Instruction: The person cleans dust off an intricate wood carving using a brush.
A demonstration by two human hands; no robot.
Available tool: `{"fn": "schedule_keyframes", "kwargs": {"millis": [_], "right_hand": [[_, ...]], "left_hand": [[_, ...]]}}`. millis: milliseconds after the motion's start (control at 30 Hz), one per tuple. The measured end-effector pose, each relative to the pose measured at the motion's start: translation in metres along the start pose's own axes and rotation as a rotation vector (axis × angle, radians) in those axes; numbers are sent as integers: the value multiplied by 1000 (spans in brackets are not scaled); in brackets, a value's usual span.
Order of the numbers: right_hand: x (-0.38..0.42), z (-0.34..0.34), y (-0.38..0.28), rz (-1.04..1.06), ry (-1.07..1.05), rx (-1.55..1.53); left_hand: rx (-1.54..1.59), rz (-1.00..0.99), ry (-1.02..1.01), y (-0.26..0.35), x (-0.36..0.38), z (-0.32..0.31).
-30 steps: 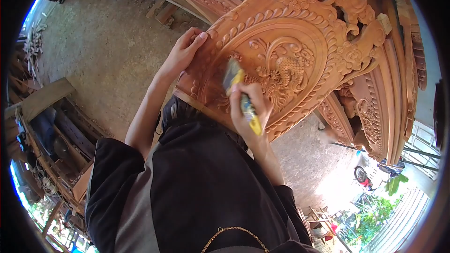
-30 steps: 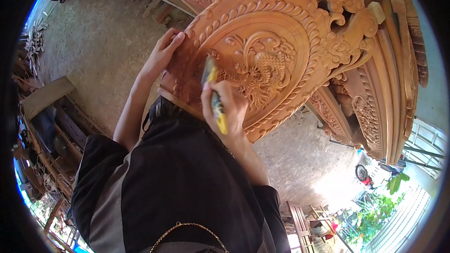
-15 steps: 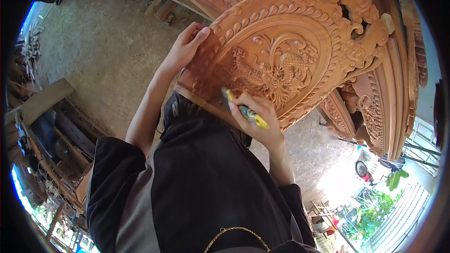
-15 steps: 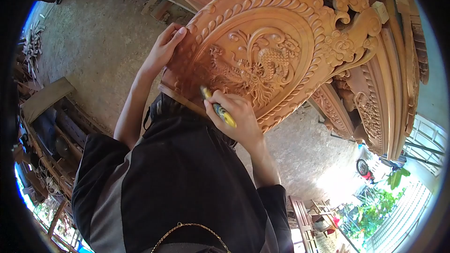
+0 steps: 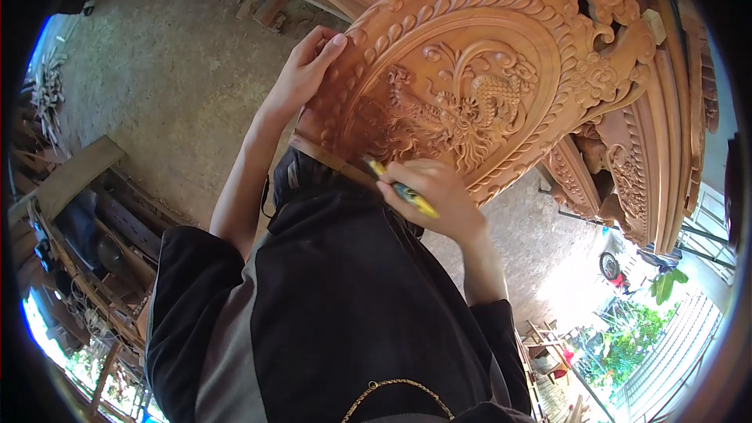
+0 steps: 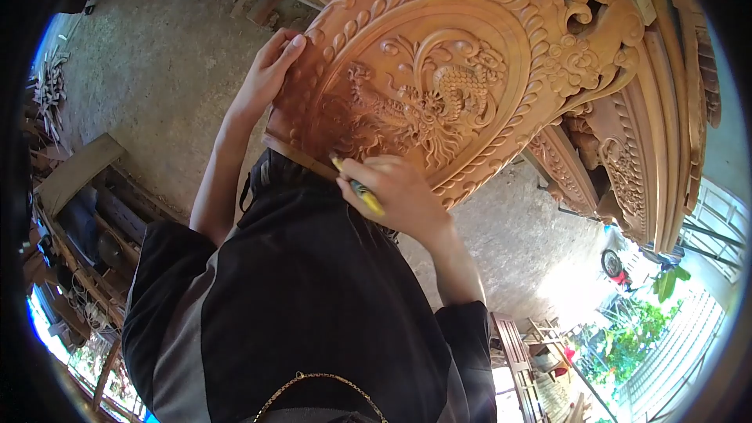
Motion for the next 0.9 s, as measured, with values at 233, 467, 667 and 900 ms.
{"fn": "schedule_keyframes", "kwargs": {"millis": [233, 467, 667, 900], "right_hand": [[32, 19, 20, -8, 366, -47], [77, 25, 44, -228, 446, -118], [97, 24, 39, -267, 434, -93], [109, 13, 43, -316, 617, -160]], "left_hand": [[-10, 12, 3, 6, 2, -1], [-43, -31, 9, 2, 0, -2], [-115, -55, 28, 2, -1, 1], [-102, 9, -14, 6, -2, 3]]}}
Point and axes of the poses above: each hand's wrist, its own x-axis away from the middle knuckle, its own z-axis out of the back of the hand, y = z × x, the point moved 2 cm from there along -x, towards the middle knuckle, and after that the axes turned 8 degrees about -z, right-handed, at the moved point
